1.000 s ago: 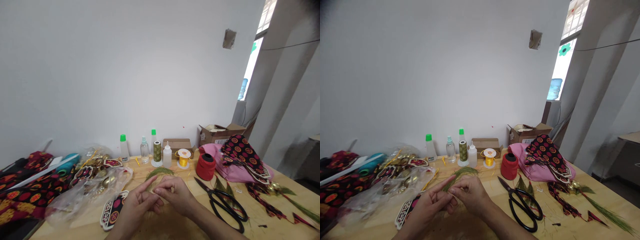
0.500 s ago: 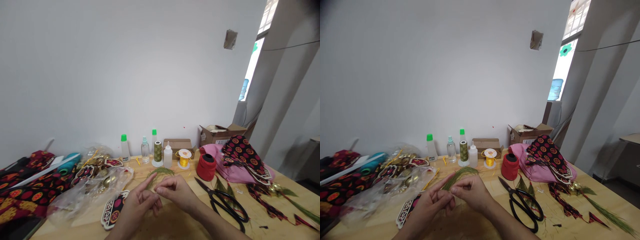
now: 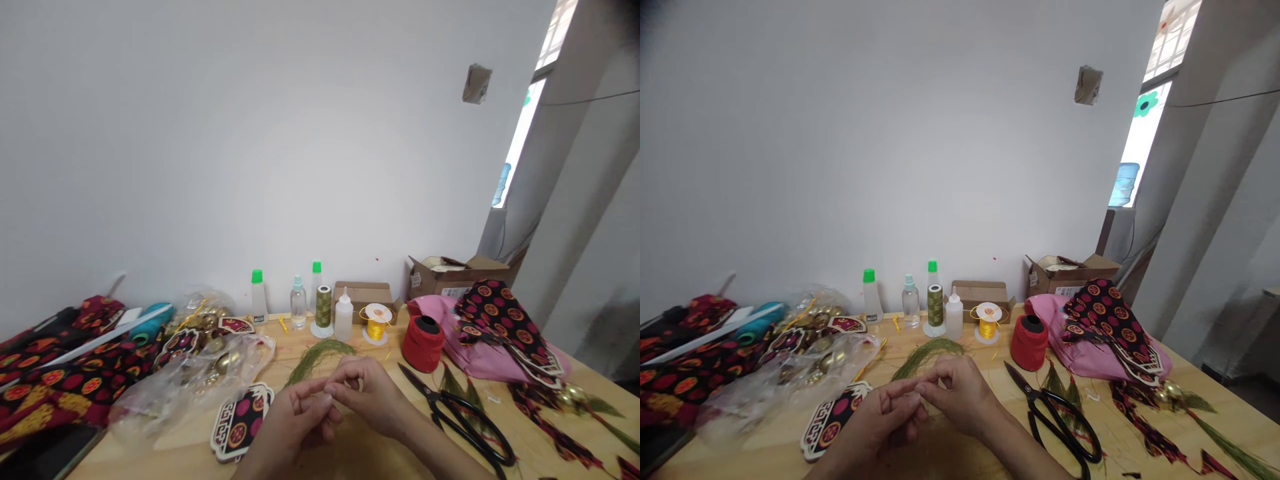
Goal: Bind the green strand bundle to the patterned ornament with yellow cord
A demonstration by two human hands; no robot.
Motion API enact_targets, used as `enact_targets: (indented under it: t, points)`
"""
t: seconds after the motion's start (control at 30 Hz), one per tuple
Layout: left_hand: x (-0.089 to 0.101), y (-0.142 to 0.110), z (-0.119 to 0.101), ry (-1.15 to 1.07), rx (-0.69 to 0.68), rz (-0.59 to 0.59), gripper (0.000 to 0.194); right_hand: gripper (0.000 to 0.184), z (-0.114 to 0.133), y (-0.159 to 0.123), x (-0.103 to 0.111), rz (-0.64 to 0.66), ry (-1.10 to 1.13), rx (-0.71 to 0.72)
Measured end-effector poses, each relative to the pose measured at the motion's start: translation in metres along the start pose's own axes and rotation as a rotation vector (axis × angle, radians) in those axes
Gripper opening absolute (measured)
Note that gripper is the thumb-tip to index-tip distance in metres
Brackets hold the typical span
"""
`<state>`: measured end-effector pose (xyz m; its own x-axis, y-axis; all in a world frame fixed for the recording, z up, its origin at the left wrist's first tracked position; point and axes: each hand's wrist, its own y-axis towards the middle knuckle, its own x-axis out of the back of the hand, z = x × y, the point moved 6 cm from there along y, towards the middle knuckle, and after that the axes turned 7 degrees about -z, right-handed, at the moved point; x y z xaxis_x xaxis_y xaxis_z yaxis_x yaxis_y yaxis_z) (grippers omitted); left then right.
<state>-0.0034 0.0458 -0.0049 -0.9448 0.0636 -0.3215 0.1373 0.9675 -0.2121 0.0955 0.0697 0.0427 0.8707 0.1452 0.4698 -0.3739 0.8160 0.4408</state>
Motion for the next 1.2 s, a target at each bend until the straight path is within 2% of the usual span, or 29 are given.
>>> enact_targets:
  t: [0.1, 0.23, 0.43, 0.5, 0.63, 0.8, 1.2]
  points:
    - [0.003, 0.0, 0.002, -0.031, 0.04, -0.048, 0.021, 0.016, 0.002, 0.0, 0.001, -0.031, -0.012, 0.037]
    - [0.004, 0.0, 0.003, -0.012, 0.068, -0.06, 0.016, 0.015, 0.003, 0.0, 0.001, -0.056, 0.009, 0.022]
    - [0.006, 0.002, 0.006, -0.055, 0.087, -0.06, 0.017, 0.024, -0.015, 0.002, 0.002, -0.072, 0.239, -0.203]
    - [0.008, 0.002, 0.006, -0.048, 0.095, -0.081, 0.017, 0.025, -0.017, 0.003, 0.002, -0.074, 0.296, -0.241]
    - [0.008, 0.002, 0.005, -0.042, 0.09, -0.075, 0.017, 0.017, -0.012, 0.003, 0.001, -0.049, 0.393, -0.268]
    - [0.007, 0.0, 0.004, -0.04, 0.092, -0.071, 0.016, 0.012, -0.003, 0.003, 0.001, -0.051, 0.412, -0.231]
    - [0.007, -0.002, 0.003, -0.065, 0.101, -0.062, 0.02, 0.01, -0.008, 0.001, 0.001, -0.088, 0.11, -0.07]
